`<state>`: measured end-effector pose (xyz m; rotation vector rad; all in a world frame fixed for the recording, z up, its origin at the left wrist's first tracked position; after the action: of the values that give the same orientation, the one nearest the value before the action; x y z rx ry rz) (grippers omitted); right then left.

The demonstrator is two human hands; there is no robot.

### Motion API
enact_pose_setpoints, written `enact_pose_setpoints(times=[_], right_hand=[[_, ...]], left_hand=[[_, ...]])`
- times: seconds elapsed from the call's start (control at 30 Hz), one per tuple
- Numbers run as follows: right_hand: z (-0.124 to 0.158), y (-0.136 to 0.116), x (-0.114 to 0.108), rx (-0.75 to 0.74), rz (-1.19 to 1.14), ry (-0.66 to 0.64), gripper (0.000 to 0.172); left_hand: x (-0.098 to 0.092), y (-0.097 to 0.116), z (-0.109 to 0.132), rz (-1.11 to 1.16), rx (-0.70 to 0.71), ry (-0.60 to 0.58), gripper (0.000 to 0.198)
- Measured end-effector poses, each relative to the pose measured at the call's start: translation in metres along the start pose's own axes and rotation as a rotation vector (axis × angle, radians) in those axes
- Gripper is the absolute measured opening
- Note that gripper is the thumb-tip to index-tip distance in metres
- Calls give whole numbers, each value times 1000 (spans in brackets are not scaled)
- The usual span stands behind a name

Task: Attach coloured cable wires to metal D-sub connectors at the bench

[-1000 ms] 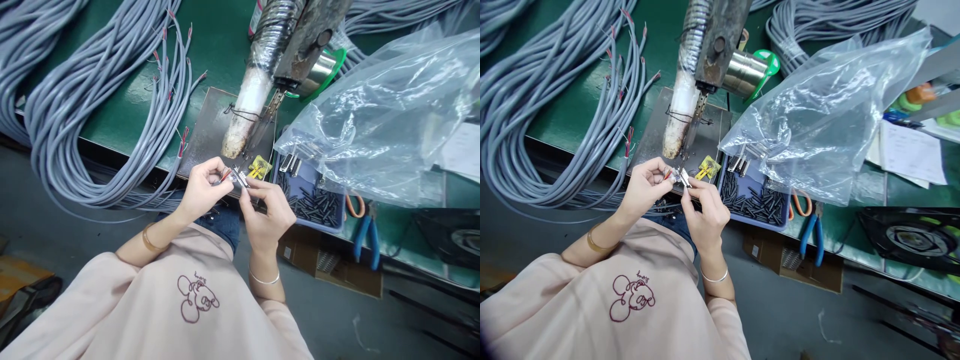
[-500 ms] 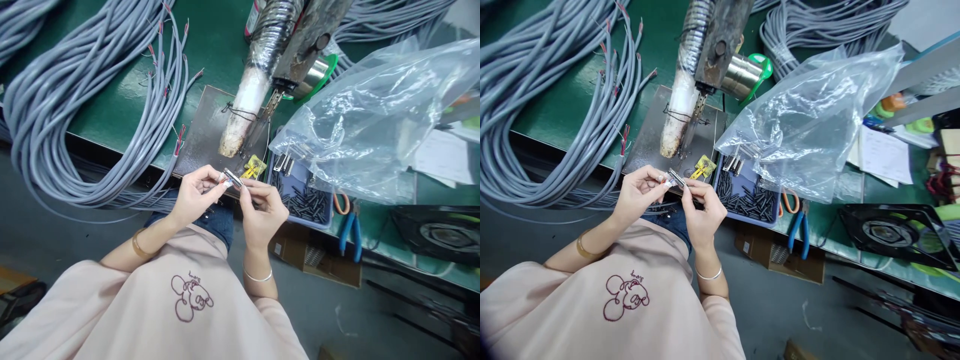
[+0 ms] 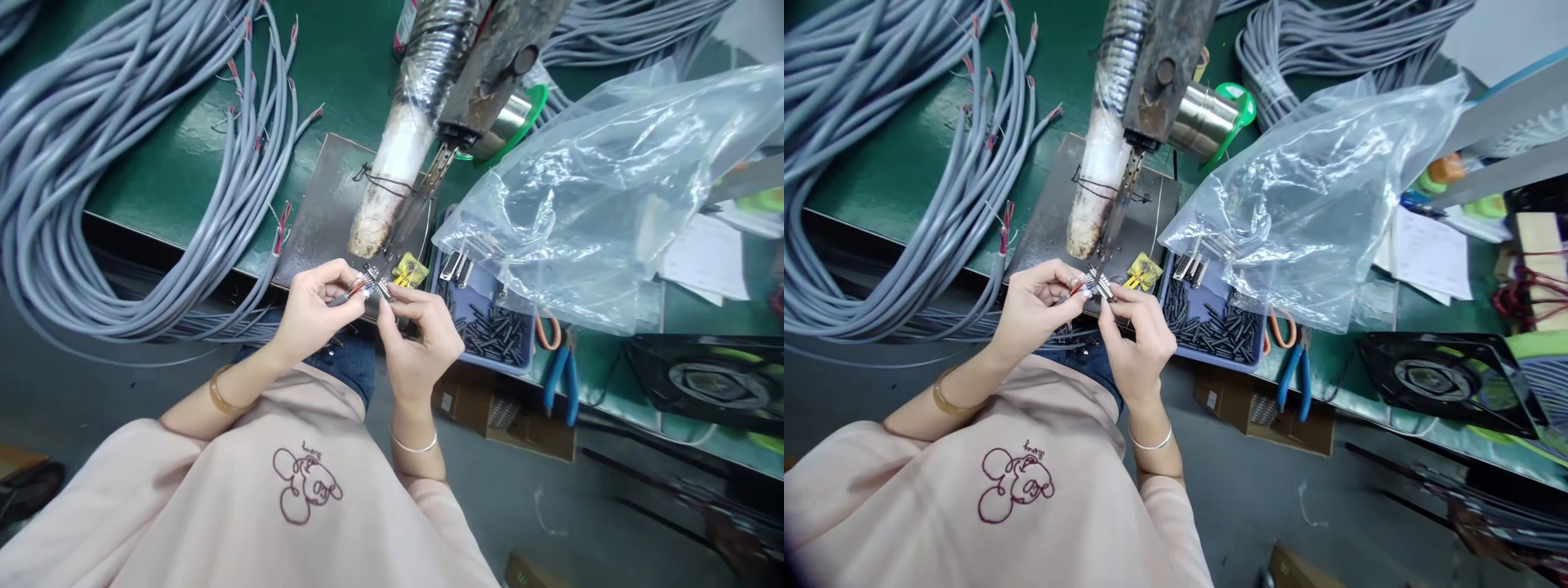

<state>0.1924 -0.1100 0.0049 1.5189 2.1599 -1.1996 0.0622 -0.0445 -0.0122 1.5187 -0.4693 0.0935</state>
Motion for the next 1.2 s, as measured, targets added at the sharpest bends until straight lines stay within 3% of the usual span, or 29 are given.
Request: enact_pose_setpoints(times=[0.27,0.63,0.8,1.03,1.2], right_hand=[[-4,-3,-1,-31,19,16,14],[4,1,-3,-16,4,-47,16],[2,3,-17,-20,63,-23,12],[-1,2,-24,-259,155,-232,9],[-2,-3,-21,-316,174,-341,10]], left_hand=[[1,8,-4,-10,26,-11,10],[-2,5,-2,-12,-129,-51,15],[0,3,5,-56,-173,-82,11],[0,0,17,-47,-212,-172,7],[1,-1,22,24,-263,-191,11]])
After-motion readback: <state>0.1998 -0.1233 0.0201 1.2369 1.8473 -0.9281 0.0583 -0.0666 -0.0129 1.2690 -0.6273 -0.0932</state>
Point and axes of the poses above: each hand's wrist, its own z-axis away from the middle knuckle, its own x-axis out of the palm, y = z × x, the point moved 3 cm from there along -z, towards the middle knuckle, and after that the axes turned 13 degrees about z, right-handed, at the moved point
